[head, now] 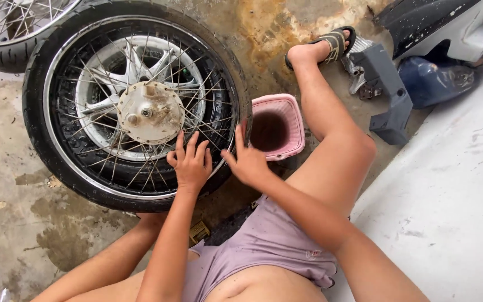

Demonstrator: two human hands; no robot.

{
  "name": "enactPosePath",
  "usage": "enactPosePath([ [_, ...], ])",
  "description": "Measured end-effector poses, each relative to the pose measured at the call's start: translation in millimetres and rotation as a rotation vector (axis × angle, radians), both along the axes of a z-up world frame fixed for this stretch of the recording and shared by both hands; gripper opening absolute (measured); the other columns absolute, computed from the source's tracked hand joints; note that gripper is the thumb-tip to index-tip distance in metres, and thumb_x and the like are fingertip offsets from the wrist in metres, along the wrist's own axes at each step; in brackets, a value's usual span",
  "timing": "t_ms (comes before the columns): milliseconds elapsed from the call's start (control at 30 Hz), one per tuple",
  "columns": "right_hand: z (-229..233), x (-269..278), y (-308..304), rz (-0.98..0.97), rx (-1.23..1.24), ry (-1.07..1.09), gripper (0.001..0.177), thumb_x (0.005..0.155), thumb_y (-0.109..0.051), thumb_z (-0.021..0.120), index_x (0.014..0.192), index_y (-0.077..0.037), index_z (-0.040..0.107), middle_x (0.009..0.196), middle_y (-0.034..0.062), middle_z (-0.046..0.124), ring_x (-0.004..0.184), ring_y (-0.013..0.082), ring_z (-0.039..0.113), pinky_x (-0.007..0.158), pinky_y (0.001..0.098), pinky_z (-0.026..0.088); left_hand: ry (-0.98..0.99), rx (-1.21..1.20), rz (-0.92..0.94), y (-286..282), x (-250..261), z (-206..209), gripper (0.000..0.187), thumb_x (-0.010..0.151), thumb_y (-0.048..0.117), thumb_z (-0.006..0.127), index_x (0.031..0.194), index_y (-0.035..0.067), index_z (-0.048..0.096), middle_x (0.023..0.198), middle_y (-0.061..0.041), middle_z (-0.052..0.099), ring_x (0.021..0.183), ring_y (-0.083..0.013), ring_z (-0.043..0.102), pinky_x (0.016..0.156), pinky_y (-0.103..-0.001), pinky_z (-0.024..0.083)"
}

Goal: Scrubbing the spokes and rim of a motorcycle wheel using a small abrasive pad and water

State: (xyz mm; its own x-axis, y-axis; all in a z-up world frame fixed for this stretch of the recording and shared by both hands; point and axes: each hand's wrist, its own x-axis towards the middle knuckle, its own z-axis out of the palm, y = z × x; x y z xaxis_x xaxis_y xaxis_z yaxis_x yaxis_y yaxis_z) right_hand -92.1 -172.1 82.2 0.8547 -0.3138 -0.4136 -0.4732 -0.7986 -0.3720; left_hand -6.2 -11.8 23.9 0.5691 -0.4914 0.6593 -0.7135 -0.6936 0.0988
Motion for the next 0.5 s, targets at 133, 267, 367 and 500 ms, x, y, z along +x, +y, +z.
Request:
enactPosePath([
  [133,-19,-20,5,0.106,0.04,0.111,0.093,0.099,-0.069,0.032,0.166,-0.012,-0.001,0.09,0.0327,0.072,0.093,0.0494,0.073,0.085,0.0548,0.055,-0.056,0.003,-0.046,-21,31,-3,0.018,0.094,0.024,0.065,0.111,0.028,0.07,0.132,0.0,0.068,0.128,-0.0215,0.059,0.088,-0.041,0.026],
  [267,-5,4,-11,0.083,-0.056,0.072,0.086,0.102,-0.063,0.032,0.165,-0.011,0.003,0.091,0.0326,0.072,0.095,0.0511,0.073,0.084,0.0577,0.054,-0.019,0.068,-0.274,-48,54,-11,0.026,0.091,0.019,0.067,0.118,0.02,0.067,0.135,-0.01,0.064,0.132,-0.0279,0.057,0.101,-0.043,0.037],
  [367,-8,-20,2,0.109,-0.003,0.121,0.09,0.102,-0.062,0.035,0.166,-0.011,-0.001,0.09,0.0327,0.072,0.092,0.0509,0.072,0.083,0.0554,0.054,-0.043,0.189,-0.277,-67,84,-5,0.032,0.089,0.023,0.075,0.119,0.021,0.066,0.135,-0.01,0.063,0.134,-0.0274,0.054,0.107,-0.046,0.034],
  [500,3,7,-9,0.034,0.0,0.158,0.089,0.102,-0.059,0.04,0.165,-0.011,-0.001,0.092,0.0347,0.072,0.094,0.0536,0.071,0.083,0.0605,0.054,0.14,0.198,-0.283,-102,121,4,0.05,0.078,0.033,0.09,0.117,0.018,0.063,0.139,-0.013,0.059,0.138,-0.0318,0.048,0.108,-0.049,0.03],
])
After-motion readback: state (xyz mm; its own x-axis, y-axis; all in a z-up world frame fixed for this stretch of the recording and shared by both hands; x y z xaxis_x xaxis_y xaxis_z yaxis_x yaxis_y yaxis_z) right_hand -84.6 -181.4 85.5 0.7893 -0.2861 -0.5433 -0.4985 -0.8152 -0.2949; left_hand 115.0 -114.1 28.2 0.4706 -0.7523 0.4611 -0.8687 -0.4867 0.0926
